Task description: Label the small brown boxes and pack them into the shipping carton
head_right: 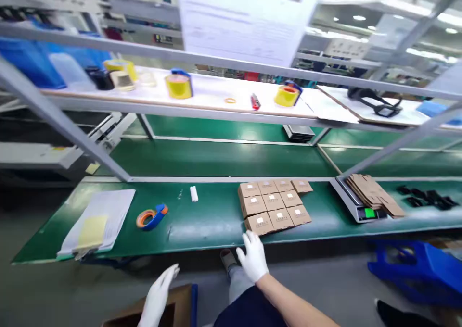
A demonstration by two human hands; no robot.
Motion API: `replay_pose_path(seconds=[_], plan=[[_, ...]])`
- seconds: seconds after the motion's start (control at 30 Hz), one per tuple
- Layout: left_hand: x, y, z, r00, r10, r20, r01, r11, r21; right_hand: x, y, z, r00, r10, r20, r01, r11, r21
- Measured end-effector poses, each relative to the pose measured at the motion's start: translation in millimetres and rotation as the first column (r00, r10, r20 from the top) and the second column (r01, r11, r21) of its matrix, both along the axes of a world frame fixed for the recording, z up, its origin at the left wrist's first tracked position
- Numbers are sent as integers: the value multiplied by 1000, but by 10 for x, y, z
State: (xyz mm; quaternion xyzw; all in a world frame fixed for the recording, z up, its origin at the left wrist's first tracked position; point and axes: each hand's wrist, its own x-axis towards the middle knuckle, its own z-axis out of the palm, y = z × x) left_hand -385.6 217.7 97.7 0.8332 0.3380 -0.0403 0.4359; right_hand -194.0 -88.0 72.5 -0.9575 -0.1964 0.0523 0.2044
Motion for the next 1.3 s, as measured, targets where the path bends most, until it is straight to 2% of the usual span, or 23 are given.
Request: replay_pose_path(seconds=[0.03, 0.1, 0.13, 0.17, 0.2, 0.27, 0.3, 0.33, 0.4, 0.47, 0.53, 0.7, 0.77, 0.83, 0.87, 0.93, 1.0, 1.07, 1.2, 1.27, 1.3], plan=[[477, -47, 139, 999, -42, 26, 43, 999, -22, 261, -35, 30, 995, -85, 48, 87, 995, -40], [1565, -231, 382, 961, -276, 34, 272, 958, 91, 708, -90, -2, 973, -220, 73, 228, 966, -123], [2139, -363, 471, 907, -422, 14, 413, 894, 171, 877, -109, -54, 966, -251, 57, 257, 954, -152], [2702, -514, 526, 831, -555, -25, 542, 799, 259, 1007, -123, -118, 965, -260, 37, 263, 950, -168], [3234, -675, 542, 779, -627, -29, 607, 741, 286, 1101, -131, -188, 967, -254, 18, 253, 952, -173], [4133, -994, 452, 705, -709, -33, 682, 664, 306, 1204, -137, -317, 969, -246, -7, 242, 956, -164], [4479, -1135, 357, 682, -730, -37, 704, 642, 304, 1226, -136, -369, 968, -251, -17, 245, 957, -157], [4747, -1252, 242, 673, -738, -52, 717, 633, 293, 1237, -137, -410, 966, -255, -28, 249, 957, -149], [5059, -1391, 4, 678, -729, -92, 723, 640, 261, 1239, -151, -466, 965, -258, -52, 250, 959, -132], [5100, -1379, -175, 705, -699, -119, 704, 671, 232, 1224, -194, -498, 970, -231, -71, 222, 969, -107], [4915, -1236, -254, 743, -658, -121, 667, 713, 214, 1206, -262, -511, 985, -155, -79, 149, 986, -69], [3879, -742, -256, 862, -495, -110, 506, 851, 142, 1267, -387, -414, 988, 79, -129, -83, 996, -25], [3479, -612, -339, 938, -344, -46, 345, 938, 22, 1343, -378, -336, 974, 162, -157, -167, 986, -18], [3205, -536, -489, 982, -189, -13, 186, 974, -129, 1418, -345, -274, 962, 215, -168, -219, 976, -8], [3119, -519, -574, 993, -120, -11, 114, 966, -231, 1447, -323, -258, 961, 220, -170, -225, 974, -9], [3028, -526, -729, 1000, -12, -6, 9, 911, -413, 1479, -279, -257, 964, 204, -169, -213, 976, -36], [3008, -573, -830, 999, 45, 14, -31, 854, -519, 1483, -242, -282, 968, 184, -172, -202, 975, -96], [3023, -641, -856, 995, 76, 62, -29, 831, -556, 1482, -225, -300, 970, 173, -169, -199, 968, -152], [3015, -746, -748, 979, 133, 152, -25, 827, -562, 1512, -203, -216, 974, 212, -78, -222, 960, -168], [2878, -750, -695, 959, 167, 228, -7, 821, -571, 1481, -159, -119, 957, 289, -8, -287, 944, -160], [2747, -742, -680, 947, 221, 235, -46, 813, -580, 1431, -128, -61, 942, 336, 18, -329, 931, -158]])
